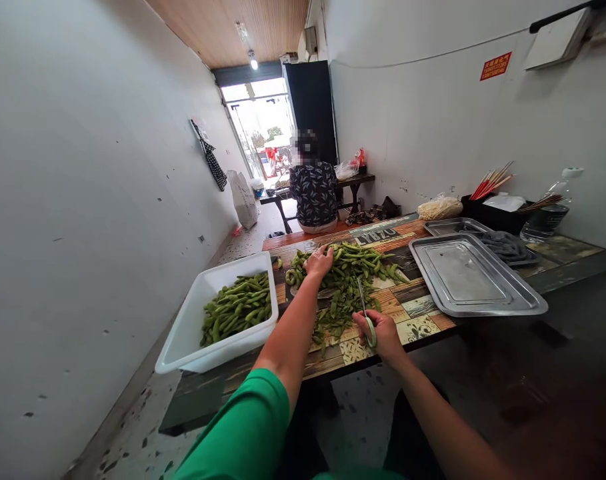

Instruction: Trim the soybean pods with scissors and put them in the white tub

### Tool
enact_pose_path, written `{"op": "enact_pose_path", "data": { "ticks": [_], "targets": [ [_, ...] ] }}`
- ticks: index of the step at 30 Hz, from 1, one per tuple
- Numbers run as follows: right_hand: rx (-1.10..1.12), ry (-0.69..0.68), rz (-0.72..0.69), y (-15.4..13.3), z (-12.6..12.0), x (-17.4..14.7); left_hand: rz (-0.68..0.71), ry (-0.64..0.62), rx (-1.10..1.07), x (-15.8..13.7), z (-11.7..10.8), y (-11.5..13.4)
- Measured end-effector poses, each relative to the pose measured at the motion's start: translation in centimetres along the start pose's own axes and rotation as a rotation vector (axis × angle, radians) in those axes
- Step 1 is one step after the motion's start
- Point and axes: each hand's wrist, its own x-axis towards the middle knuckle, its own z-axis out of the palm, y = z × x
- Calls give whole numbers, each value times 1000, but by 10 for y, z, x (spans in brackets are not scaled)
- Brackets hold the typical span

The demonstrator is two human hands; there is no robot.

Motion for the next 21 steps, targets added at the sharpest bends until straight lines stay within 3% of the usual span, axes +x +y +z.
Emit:
{"op": "enact_pose_path", "data": {
  "ticks": [7,12,21],
  "targets": [
    [-41,41,14,7,1,5,65,-72,167,-21,5,2],
    [-67,57,-14,5,1,4,112,5,280,-58,9,-13],
    [-127,92,-14,-2,3,1,155,-11,230,-99,-1,-30]
  ]
}}
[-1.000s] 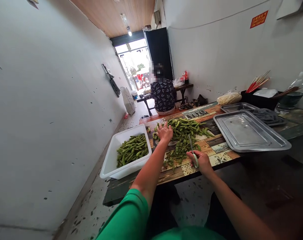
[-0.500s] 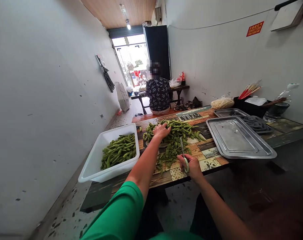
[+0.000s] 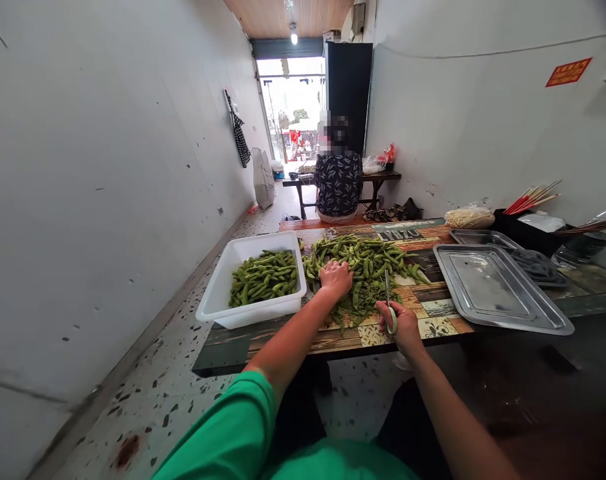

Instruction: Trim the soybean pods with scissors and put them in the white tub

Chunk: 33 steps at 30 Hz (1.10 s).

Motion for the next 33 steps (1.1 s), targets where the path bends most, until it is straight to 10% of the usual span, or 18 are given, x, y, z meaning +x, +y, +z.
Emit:
{"op": "enact_pose_path", "data": {
  "ticks": [21,33],
  "targets": [
    [74,76,67,-1,2,-1,184,-21,44,-7,-16,-23],
    [8,91,34,-6,6,-5,368,315,-348,5,0,-34]
  ]
}}
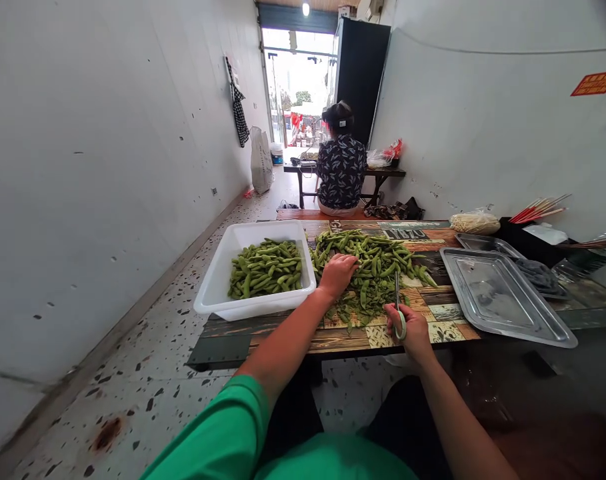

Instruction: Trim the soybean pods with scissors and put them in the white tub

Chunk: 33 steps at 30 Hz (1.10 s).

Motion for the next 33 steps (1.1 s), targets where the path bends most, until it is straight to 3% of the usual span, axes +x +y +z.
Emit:
{"op": "enact_pose_path", "data": {
  "ticks": [7,14,20,24,33],
  "targets": [
    [8,-61,53,-7,-2,-3,79,194,-128,-3,0,1],
    [-24,-58,104,-4,-2,5,-84,186,-330,0,1,6],
    [-136,-138,116,-24,-4,14,-293,8,-634,-2,13,20],
    [-297,-185,130,-36,-2,17,-280,-137,-704,-7,16,29],
    [-392,-211,-34,-36,1,12,-247,-229,-650,-8,10,34]
  ]
}}
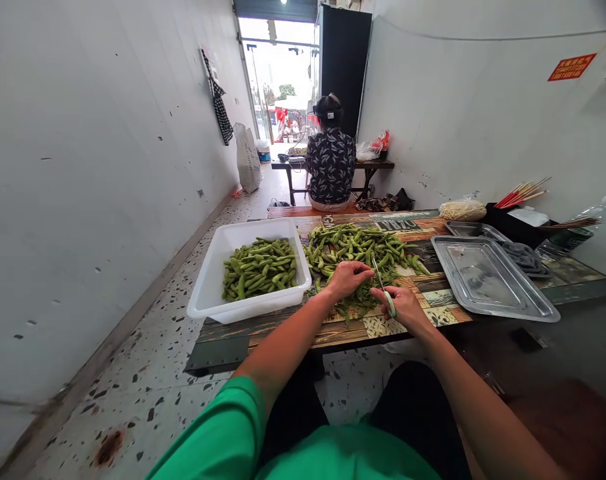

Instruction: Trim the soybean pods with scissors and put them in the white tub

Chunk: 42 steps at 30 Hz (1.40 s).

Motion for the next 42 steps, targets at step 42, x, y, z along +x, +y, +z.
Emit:
{"op": "enact_pose_path", "data": {
  "ticks": [42],
  "targets": [
    [467,94,163,28,9,-9,-274,270,398,3,-33,0]
  ]
}}
